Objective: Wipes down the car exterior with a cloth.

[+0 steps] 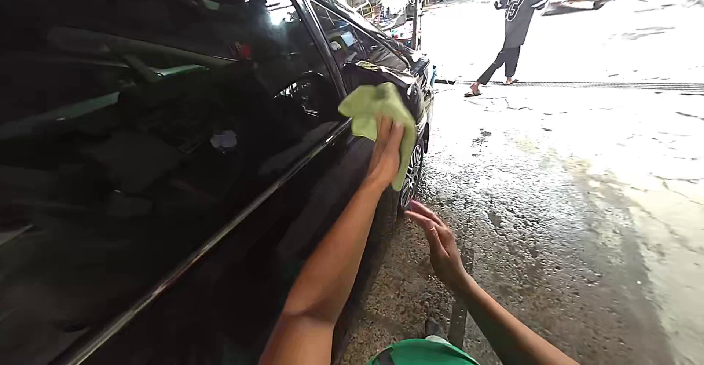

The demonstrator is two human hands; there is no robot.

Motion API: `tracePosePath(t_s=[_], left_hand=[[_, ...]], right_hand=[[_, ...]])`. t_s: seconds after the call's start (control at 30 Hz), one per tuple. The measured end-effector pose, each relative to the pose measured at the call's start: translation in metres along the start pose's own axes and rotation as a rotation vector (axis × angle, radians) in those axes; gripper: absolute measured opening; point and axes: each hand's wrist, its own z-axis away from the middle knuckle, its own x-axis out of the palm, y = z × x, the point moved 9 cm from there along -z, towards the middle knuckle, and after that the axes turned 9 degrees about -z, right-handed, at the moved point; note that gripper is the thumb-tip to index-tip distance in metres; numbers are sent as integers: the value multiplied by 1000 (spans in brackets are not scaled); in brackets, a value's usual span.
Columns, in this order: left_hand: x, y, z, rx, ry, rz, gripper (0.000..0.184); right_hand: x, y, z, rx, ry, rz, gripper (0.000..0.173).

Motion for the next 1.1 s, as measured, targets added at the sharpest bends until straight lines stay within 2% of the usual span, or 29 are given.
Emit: tracePosePath(t_s=[0.07, 0.13, 0.2, 0.3, 0.37, 0.43, 0.47, 0.5, 0.53, 0.57, 0.6, 0.63, 0.7, 0.73, 0.8, 0.87, 0.93, 0.97, 1.03, 1.07, 1.1], left_hand=[[8, 6, -55, 154, 182, -187, 87], [-7, -12, -87, 101, 338, -184, 81], [-22, -37, -93, -37, 400, -76, 68], [-29, -76, -76, -34, 442, 26, 55], [-27, -119, -41, -66, 551, 130, 44], [-14, -153, 8, -341, 681, 177, 40], [1, -160, 30, -482, 646, 149, 42], [23, -160, 43, -544, 527, 105, 41], [51, -153, 47, -501, 330, 43, 41], [81, -142, 43, -374, 95, -66, 43], [109, -130, 39, -231, -154, -201, 54], [126, -120, 37, -129, -304, -346, 63], [123, -102, 33, -5, -317, -469, 70], [112, -95, 33, 31, -280, -475, 67], [83, -91, 39, 50, -220, -475, 57], [57, -104, 49, 14, -170, -479, 50], [44, -131, 64, -90, -130, -484, 45], [44, -146, 71, -173, -118, -489, 43], [52, -172, 81, -303, -106, -499, 39], [59, -182, 82, -325, -106, -508, 36], [67, -191, 82, -320, -110, -529, 34]], right_hand=[[-25, 43, 9, 138, -11, 42, 59], [-52, 87, 17, 286, 0, 28, 56], [-79, 133, 19, 446, -2, -3, 54], [-105, 178, -4, 581, -106, 1, 51], [-109, 178, -33, 527, -174, 6, 48], [-97, 161, -63, 407, -180, -79, 56], [-84, 150, -73, 355, -172, -171, 65], [-69, 140, -78, 328, -155, -290, 78], [-55, 131, -81, 341, -119, -427, 90], [-46, 127, -82, 379, -38, -557, 96], [-40, 124, -85, 416, 75, -692, 97], [-35, 120, -95, 430, 116, -858, 97], [-35, 116, -132, 472, 208, -1130, 86], [-43, 113, -155, 450, 259, -1132, 82], [-61, 100, -209, 284, 268, -926, 77], [-65, 78, -278, 123, 207, -807, 85], [-56, 44, -353, 12, 48, -647, 87], [-43, 25, -389, -45, -38, -557, 82], [5, -13, -449, -150, -272, -349, 61], [37, -26, -475, -284, -372, -233, 53], [69, -30, -497, -460, -454, -119, 54]])
